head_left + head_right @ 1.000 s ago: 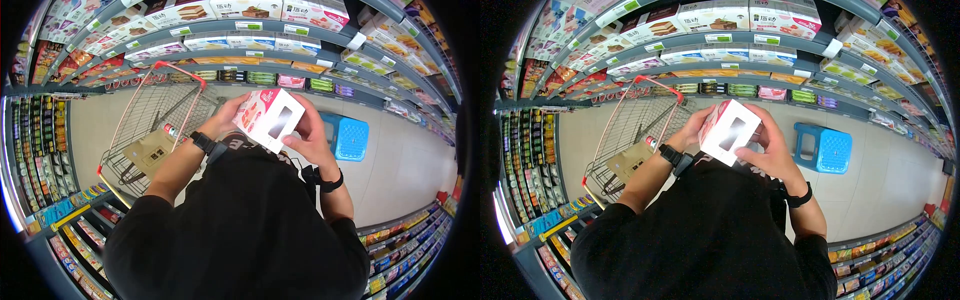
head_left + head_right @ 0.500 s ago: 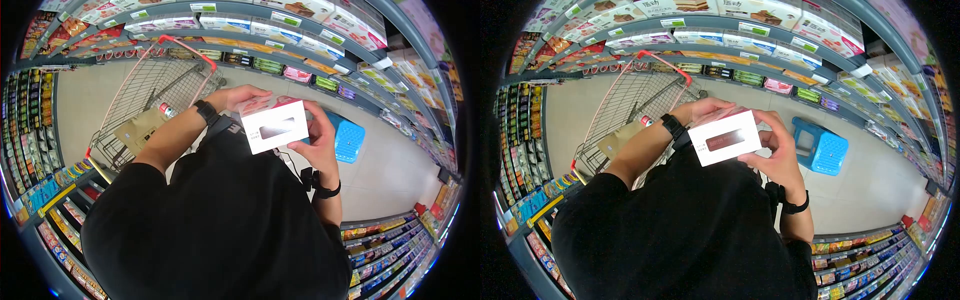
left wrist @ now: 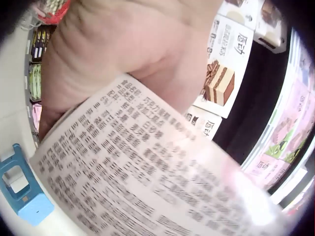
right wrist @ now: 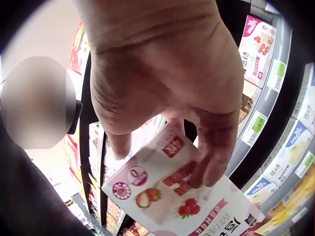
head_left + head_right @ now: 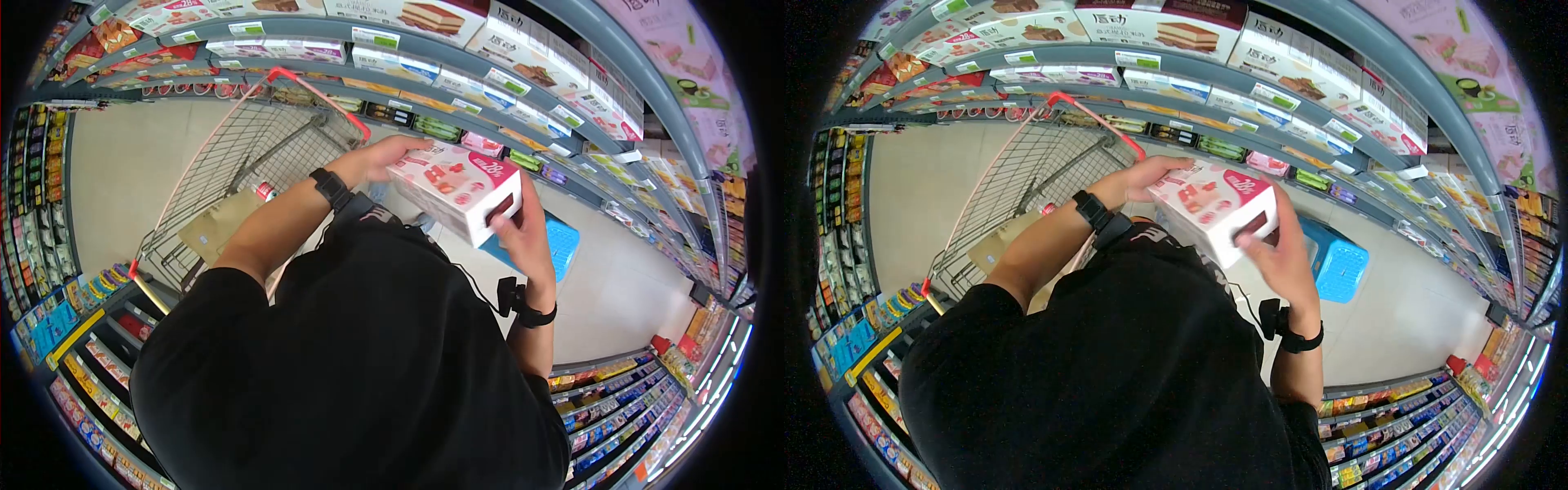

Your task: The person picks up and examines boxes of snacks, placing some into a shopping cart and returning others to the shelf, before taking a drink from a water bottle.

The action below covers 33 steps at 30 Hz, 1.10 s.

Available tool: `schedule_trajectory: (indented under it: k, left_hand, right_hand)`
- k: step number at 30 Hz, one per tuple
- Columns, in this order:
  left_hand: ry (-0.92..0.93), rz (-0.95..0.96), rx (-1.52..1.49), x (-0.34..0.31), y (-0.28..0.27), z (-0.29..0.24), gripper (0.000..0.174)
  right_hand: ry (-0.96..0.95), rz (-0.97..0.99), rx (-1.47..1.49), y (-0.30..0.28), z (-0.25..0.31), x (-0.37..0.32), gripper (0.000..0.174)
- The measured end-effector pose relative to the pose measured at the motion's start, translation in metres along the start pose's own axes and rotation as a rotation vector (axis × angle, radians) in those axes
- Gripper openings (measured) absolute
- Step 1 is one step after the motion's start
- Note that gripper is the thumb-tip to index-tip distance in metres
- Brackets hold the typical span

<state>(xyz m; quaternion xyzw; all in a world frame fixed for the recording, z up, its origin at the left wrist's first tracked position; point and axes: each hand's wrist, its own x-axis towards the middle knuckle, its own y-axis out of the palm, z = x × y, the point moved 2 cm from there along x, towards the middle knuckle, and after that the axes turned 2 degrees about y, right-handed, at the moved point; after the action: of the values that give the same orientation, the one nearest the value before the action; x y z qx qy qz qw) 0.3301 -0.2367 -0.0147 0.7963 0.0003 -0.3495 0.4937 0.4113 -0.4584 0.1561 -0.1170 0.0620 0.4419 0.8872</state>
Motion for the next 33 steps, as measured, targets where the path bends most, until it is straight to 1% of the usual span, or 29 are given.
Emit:
schedule_trajectory:
  k: [1,2,3,4,6,8,9,12,13,16,17,20,21,24,25,27,28,29,30,32,33]
  left_hand:
    - [0.069,-0.058,0.039,-0.004,0.002,-0.007,0.041]
    - [0.119,-0.062,0.019,-0.006,0.003,-0.011,0.041]
    - [0.168,-0.064,0.000,-0.008,0.003,-0.016,0.042]
    - [0.218,-0.065,-0.018,-0.010,0.003,-0.022,0.042]
    - [0.268,0.015,0.031,-0.020,0.007,-0.034,0.046]
    - [0.315,0.115,0.091,-0.037,0.025,-0.049,0.049]
    - [0.318,0.198,0.131,-0.043,0.031,-0.055,0.052]
    - [0.399,0.208,0.381,-0.043,0.047,-0.062,0.054]
    - [0.420,0.192,0.388,-0.042,0.054,-0.065,0.057]
    - [0.518,0.153,0.591,-0.049,0.078,-0.073,0.059]
    - [0.548,0.174,0.601,-0.051,0.085,-0.075,0.063]
    - [0.605,0.201,0.637,-0.053,0.098,-0.077,0.062]
    - [0.603,0.201,0.642,-0.053,0.099,-0.077,0.055]
    - [0.644,0.114,0.658,-0.048,0.098,-0.078,0.053]
    - [0.721,0.081,0.632,-0.047,0.099,-0.077,0.049]
    - [0.758,0.008,0.701,-0.044,0.099,-0.079,0.046]
    - [0.777,-0.032,0.735,-0.042,0.099,-0.079,0.045]
    - [0.835,-0.077,0.739,-0.037,0.099,-0.077,0.043]
    - [0.912,-0.085,0.782,-0.036,0.107,-0.077,0.045]
    - [1.071,-0.103,0.872,-0.034,0.128,-0.080,0.048]
    - [1.095,-0.063,0.877,-0.028,0.137,-0.080,0.051]
  right_hand:
    - [0.059,-0.055,0.016,-0.003,-0.007,0.007,0.065]
    - [0.118,-0.113,0.033,-0.007,-0.017,0.012,0.063]
    - [0.182,-0.222,0.131,-0.011,-0.035,0.014,0.058]
    - [0.238,-0.307,0.336,-0.014,-0.042,0.016,0.053]
    - [0.188,-0.325,0.503,-0.028,-0.060,0.022,0.050]
    - [0.266,-0.378,0.646,-0.037,-0.075,0.022,0.049]
    - [0.305,-0.404,0.718,-0.039,-0.080,0.021,0.048]
    - [0.348,-0.446,0.849,-0.039,-0.090,0.019,0.048]
    - [0.357,-0.426,0.904,-0.039,-0.095,0.020,0.049]
    - [0.448,-0.379,0.869,-0.033,-0.093,0.020,0.049]
    - [0.444,-0.348,0.861,-0.031,-0.087,0.020,0.047]
    - [0.448,-0.335,0.817,-0.035,-0.092,0.018,0.045]
    - [0.424,-0.334,0.829,-0.036,-0.092,0.018,0.045]
    - [0.388,-0.375,0.715,-0.044,-0.085,0.016,0.048]
    - [0.385,-0.371,0.745,-0.048,-0.081,0.016,0.049]
    - [0.381,-0.362,0.808,-0.055,-0.073,0.013,0.051]
    - [0.335,-0.359,0.730,-0.062,-0.072,0.010,0.050]
    - [0.289,-0.355,0.652,-0.070,-0.072,0.006,0.050]
    - [0.242,-0.350,0.575,-0.078,-0.070,0.005,0.050]
    - [0.135,-0.424,0.488,-0.097,-0.060,0.003,0.045]
    - [0.081,-0.460,0.446,-0.107,-0.052,0.001,0.042]
